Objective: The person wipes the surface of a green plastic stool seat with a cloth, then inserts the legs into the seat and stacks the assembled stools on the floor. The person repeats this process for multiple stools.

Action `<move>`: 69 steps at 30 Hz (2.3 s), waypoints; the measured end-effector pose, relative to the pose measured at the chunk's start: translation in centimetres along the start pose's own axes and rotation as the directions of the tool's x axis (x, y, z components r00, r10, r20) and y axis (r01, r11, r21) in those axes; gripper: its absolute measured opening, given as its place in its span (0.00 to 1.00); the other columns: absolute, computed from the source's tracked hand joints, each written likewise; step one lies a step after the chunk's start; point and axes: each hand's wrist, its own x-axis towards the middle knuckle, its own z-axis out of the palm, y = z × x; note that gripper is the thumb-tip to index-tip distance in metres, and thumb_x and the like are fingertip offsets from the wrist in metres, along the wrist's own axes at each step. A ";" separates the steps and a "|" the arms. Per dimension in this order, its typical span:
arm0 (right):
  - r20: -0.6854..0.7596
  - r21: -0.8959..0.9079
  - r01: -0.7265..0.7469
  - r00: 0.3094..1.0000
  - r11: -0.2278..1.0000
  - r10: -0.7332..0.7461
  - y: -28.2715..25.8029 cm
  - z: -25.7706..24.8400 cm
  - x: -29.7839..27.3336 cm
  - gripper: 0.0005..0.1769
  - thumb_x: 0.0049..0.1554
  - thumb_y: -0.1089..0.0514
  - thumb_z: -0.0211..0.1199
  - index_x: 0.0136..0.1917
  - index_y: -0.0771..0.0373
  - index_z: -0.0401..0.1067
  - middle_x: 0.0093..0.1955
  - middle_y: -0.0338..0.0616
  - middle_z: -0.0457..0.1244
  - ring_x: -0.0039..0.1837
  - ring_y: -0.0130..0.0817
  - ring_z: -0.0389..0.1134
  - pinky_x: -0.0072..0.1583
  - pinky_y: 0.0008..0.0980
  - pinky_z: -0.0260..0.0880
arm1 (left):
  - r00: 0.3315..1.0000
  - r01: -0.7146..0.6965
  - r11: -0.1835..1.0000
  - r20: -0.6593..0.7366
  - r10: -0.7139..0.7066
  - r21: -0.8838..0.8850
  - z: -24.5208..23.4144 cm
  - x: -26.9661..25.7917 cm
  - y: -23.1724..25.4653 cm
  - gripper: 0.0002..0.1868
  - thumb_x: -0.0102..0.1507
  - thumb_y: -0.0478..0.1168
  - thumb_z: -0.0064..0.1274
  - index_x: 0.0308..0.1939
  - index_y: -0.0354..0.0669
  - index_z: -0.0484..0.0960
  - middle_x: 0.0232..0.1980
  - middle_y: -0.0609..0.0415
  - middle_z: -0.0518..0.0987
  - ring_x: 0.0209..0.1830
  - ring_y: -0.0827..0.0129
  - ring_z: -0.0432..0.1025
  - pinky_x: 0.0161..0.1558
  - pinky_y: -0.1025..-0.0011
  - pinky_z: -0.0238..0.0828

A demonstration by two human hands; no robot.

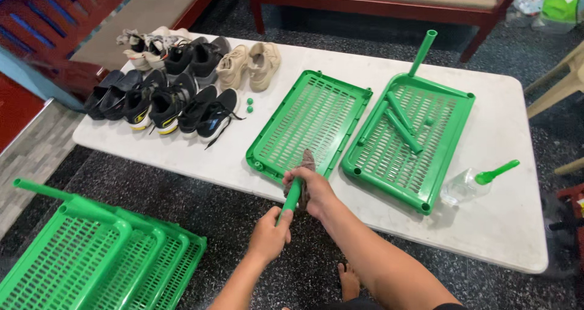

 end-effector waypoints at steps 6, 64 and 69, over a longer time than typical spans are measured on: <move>0.032 -0.145 0.042 0.999 0.988 -0.038 2.7 -1.1 -1.2 0.11 0.56 0.52 0.61 0.44 0.61 0.74 0.41 0.44 0.65 0.40 0.34 0.64 0.39 0.36 0.58 | 0.977 0.205 0.930 0.121 -0.176 -0.306 0.7 1.9 0.6 0.36 0.69 0.68 0.31 0.33 0.39 0.78 0.18 0.53 0.74 0.10 0.71 0.61 0.14 0.71 0.52; 0.008 -0.252 0.300 0.951 0.920 -0.308 -1.1 -5.6 0.0 0.08 0.53 0.60 0.64 0.44 0.62 0.68 0.38 0.37 0.62 0.41 0.28 0.63 0.44 0.30 0.66 | 0.994 -0.067 0.962 -0.098 0.042 -0.265 6.9 7.4 4.3 0.33 0.73 0.60 0.26 0.76 0.46 0.59 0.63 0.42 0.72 0.61 0.60 0.68 0.60 0.62 0.64; -0.199 -0.278 0.475 0.822 0.835 -0.533 -1.5 -6.1 2.2 0.13 0.57 0.55 0.63 0.39 0.69 0.74 0.34 0.42 0.66 0.39 0.30 0.64 0.43 0.32 0.67 | 0.994 0.108 0.984 -0.013 -0.107 0.145 8.7 4.5 1.9 0.26 0.69 0.58 0.35 0.54 0.42 0.76 0.31 0.47 0.83 0.31 0.55 0.79 0.38 0.57 0.75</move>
